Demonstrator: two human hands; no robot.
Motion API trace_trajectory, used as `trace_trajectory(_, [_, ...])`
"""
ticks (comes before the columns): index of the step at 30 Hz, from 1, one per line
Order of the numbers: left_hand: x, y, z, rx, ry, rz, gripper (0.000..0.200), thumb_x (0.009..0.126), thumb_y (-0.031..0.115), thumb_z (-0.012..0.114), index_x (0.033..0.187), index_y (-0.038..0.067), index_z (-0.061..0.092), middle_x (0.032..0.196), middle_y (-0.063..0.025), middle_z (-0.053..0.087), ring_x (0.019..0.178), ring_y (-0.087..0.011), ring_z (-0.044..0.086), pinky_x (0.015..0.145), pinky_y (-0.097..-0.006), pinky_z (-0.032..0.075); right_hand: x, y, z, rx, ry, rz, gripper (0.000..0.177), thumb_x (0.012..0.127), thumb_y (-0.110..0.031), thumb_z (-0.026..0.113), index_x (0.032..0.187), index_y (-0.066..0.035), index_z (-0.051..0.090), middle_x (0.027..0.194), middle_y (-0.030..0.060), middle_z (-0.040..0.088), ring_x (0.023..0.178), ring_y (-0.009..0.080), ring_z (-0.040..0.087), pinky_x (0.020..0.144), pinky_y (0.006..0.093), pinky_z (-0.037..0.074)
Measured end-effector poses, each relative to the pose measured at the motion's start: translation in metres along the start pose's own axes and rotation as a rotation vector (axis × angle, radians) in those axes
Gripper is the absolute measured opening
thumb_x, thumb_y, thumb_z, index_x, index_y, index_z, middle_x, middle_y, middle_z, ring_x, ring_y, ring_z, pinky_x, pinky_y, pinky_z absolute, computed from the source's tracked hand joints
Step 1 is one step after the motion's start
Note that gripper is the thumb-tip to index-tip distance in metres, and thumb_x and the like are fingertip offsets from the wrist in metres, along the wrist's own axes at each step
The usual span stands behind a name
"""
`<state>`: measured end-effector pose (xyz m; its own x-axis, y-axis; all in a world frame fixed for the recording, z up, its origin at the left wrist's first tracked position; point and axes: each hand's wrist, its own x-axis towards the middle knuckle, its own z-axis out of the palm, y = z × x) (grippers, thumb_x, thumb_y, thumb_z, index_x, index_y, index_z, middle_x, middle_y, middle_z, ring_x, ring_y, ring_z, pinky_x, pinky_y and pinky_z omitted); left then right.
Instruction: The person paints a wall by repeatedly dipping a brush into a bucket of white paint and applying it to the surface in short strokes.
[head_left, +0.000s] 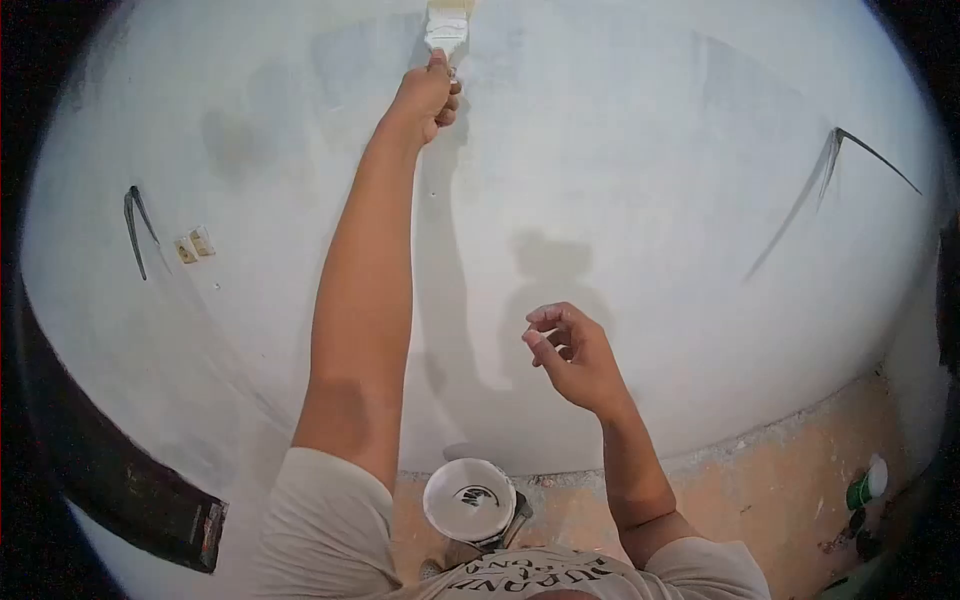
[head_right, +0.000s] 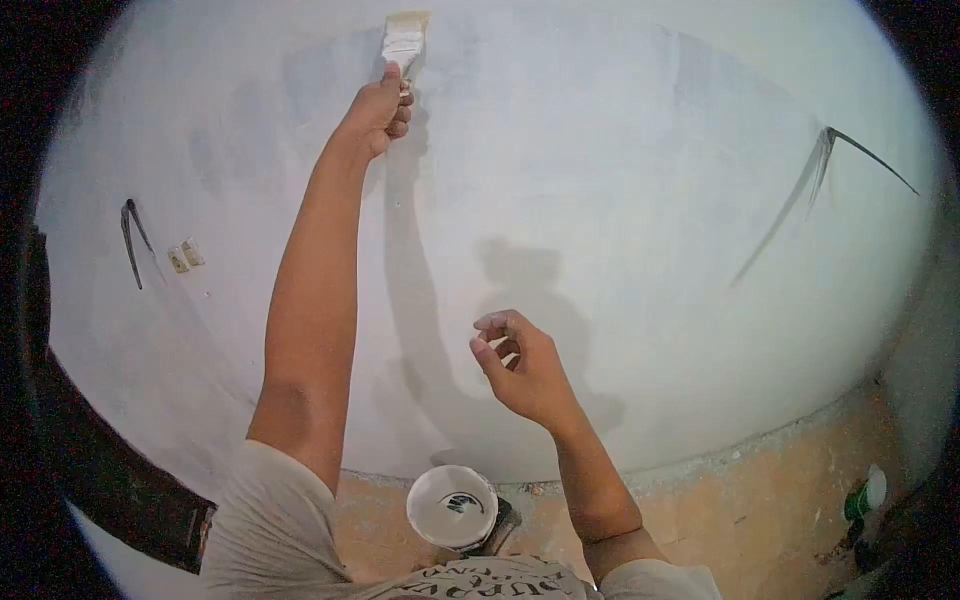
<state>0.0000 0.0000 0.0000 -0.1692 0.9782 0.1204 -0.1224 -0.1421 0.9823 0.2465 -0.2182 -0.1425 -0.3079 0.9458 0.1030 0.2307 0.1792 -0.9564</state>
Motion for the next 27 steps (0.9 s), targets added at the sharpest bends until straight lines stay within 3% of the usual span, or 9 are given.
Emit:
trace_trajectory(2, [-0.007, 0.004, 0.006, -0.024, 0.054, -0.076, 0.041, 0.104, 0.049, 0.038, 0.091, 0.011, 0.048, 0.074, 0.0010, 0.042, 0.055, -0.0086, 0.032, 0.043, -0.0242, 0.027, 0.003, 0.001, 0.000, 0.065, -0.030, 0.014, 0.023, 0.093, -0.012, 0.066, 0.110, 0.001, 0.060, 0.094, 0.0082, 0.062, 0.072, 0.0126, 0.061, 0.064, 0.0272, 0.054])
trace_trajectory(13, [-0.075, -0.017, -0.015, 0.160, 0.096, -0.278, 0.039, 0.106, 0.043, 0.037, 0.093, 0.008, 0.049, 0.071, 0.0021, 0.039, 0.053, -0.0093, 0.030, 0.043, -0.0249, 0.022, -0.007, 0.011, 0.006, 0.105, -0.100, 0.109, 0.024, 0.093, -0.015, 0.067, 0.108, 0.002, 0.061, 0.092, 0.0061, 0.060, 0.071, 0.0115, 0.060, 0.062, 0.0263, 0.052])
trace_trajectory(19, [-0.078, 0.030, -0.044, -0.107, -0.061, -0.391, 0.018, 0.104, 0.017, 0.041, 0.089, 0.007, 0.044, 0.069, 0.0044, 0.039, 0.049, -0.0023, 0.028, 0.033, -0.0173, 0.019, -0.006, 0.012, 0.002, 0.113, -0.151, 0.111, 0.029, 0.093, -0.019, 0.066, 0.112, 0.003, 0.060, 0.095, 0.0091, 0.062, 0.070, 0.0120, 0.061, 0.057, 0.0268, 0.051])
trace_trajectory(21, [-0.069, 0.050, -0.046, -0.273, -0.138, -0.521, 0.015, 0.101, 0.009, 0.038, 0.087, 0.006, 0.043, 0.068, 0.0045, 0.039, 0.045, -0.0019, 0.026, 0.030, -0.0176, 0.019, -0.008, 0.015, 0.002, 0.118, -0.166, 0.107, 0.029, 0.093, -0.020, 0.066, 0.111, 0.002, 0.060, 0.096, 0.0091, 0.062, 0.070, 0.0121, 0.061, 0.056, 0.0266, 0.051])
trace_trajectory(23, [-0.068, 0.071, -0.033, -0.311, -0.057, -0.426, 0.014, 0.097, 0.001, 0.033, 0.089, -0.001, 0.045, 0.065, 0.0038, 0.038, 0.042, -0.0006, 0.024, 0.029, -0.0170, 0.019, -0.010, 0.023, 0.002, 0.124, -0.178, 0.102, 0.029, 0.093, -0.020, 0.066, 0.110, 0.002, 0.060, 0.096, 0.0088, 0.062, 0.070, 0.0121, 0.061, 0.056, 0.0265, 0.051])
trace_trajectory(27, [-0.028, 0.093, -0.029, -0.306, -0.079, -0.417, 0.015, 0.096, 0.000, 0.033, 0.089, -0.002, 0.046, 0.065, 0.0035, 0.037, 0.042, -0.0012, 0.025, 0.029, -0.0166, 0.020, -0.014, 0.030, 0.000, 0.130, -0.172, 0.111, 0.028, 0.093, -0.020, 0.066, 0.109, 0.002, 0.061, 0.093, 0.0076, 0.062, 0.069, 0.0118, 0.061, 0.055, 0.0261, 0.051])
